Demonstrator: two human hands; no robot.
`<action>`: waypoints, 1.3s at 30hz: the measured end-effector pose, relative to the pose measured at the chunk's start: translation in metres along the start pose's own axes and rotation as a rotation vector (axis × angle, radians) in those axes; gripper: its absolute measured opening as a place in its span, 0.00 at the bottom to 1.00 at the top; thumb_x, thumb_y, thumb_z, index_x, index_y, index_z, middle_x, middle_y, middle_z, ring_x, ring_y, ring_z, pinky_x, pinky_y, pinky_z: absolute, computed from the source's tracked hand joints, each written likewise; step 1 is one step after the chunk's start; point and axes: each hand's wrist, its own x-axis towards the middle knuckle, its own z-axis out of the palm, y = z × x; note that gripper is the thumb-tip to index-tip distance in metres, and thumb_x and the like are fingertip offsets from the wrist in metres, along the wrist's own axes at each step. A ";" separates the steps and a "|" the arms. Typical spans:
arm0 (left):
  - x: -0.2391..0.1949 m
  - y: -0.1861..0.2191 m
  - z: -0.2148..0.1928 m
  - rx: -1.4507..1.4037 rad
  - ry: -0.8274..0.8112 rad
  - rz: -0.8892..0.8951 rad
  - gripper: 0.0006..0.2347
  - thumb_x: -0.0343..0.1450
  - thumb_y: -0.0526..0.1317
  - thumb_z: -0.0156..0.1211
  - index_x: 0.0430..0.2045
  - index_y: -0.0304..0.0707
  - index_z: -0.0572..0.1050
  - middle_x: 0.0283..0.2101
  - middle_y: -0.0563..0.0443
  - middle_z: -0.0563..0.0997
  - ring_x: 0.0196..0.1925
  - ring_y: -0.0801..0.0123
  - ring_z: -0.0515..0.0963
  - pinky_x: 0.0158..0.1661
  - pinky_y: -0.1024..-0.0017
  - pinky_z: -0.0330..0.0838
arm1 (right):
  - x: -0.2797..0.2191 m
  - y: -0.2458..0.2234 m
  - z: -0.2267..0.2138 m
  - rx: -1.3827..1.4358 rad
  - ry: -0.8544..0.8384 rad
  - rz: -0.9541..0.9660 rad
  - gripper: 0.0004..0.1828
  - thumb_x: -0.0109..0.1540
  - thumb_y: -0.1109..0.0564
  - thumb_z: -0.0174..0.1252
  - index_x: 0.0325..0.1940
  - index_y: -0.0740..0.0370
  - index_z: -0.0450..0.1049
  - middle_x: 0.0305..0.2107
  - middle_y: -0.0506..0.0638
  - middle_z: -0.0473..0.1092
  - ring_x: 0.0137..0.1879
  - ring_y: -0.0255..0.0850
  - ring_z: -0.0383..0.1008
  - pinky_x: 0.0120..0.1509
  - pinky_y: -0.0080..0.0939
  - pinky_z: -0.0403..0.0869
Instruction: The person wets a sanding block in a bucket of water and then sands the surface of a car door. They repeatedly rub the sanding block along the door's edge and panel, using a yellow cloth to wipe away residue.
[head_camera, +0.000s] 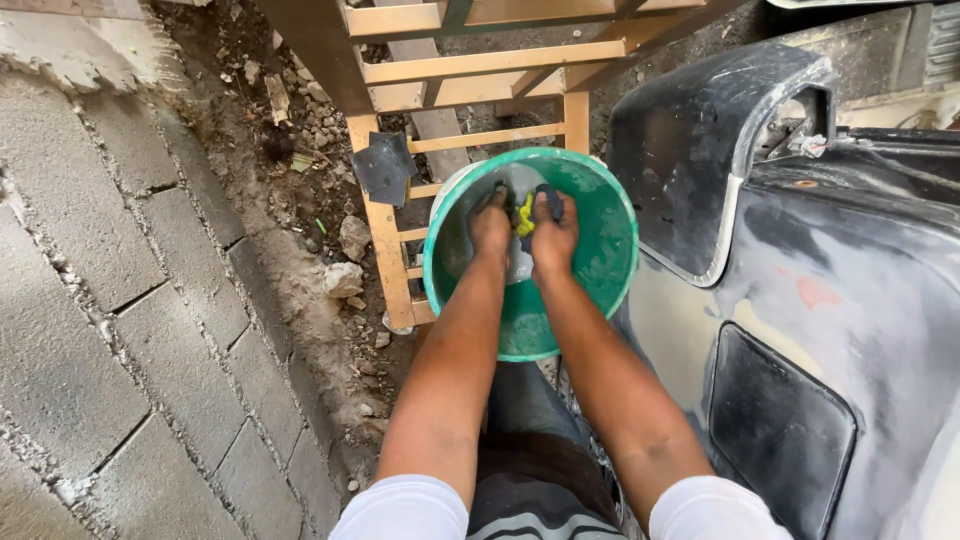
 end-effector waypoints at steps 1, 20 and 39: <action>-0.005 -0.002 0.003 -0.001 0.002 0.000 0.10 0.71 0.42 0.60 0.36 0.34 0.82 0.35 0.51 0.82 0.33 0.69 0.78 0.30 0.72 0.74 | -0.003 -0.005 0.002 -0.001 -0.001 0.001 0.15 0.66 0.51 0.62 0.53 0.60 0.73 0.41 0.50 0.73 0.43 0.37 0.71 0.47 0.41 0.74; 0.005 -0.011 -0.010 0.428 0.323 0.136 0.18 0.72 0.48 0.56 0.49 0.36 0.81 0.54 0.39 0.82 0.55 0.50 0.80 0.56 0.61 0.71 | 0.077 0.108 -0.026 -0.863 -0.311 -0.320 0.27 0.58 0.53 0.61 0.60 0.67 0.72 0.55 0.68 0.72 0.61 0.63 0.72 0.65 0.50 0.68; -0.073 0.030 0.012 0.957 0.083 0.739 0.21 0.59 0.38 0.70 0.47 0.33 0.78 0.53 0.35 0.77 0.59 0.41 0.74 0.58 0.55 0.69 | 0.017 -0.032 -0.009 0.246 -0.338 0.492 0.12 0.63 0.60 0.56 0.51 0.61 0.73 0.30 0.49 0.73 0.31 0.37 0.73 0.32 0.35 0.74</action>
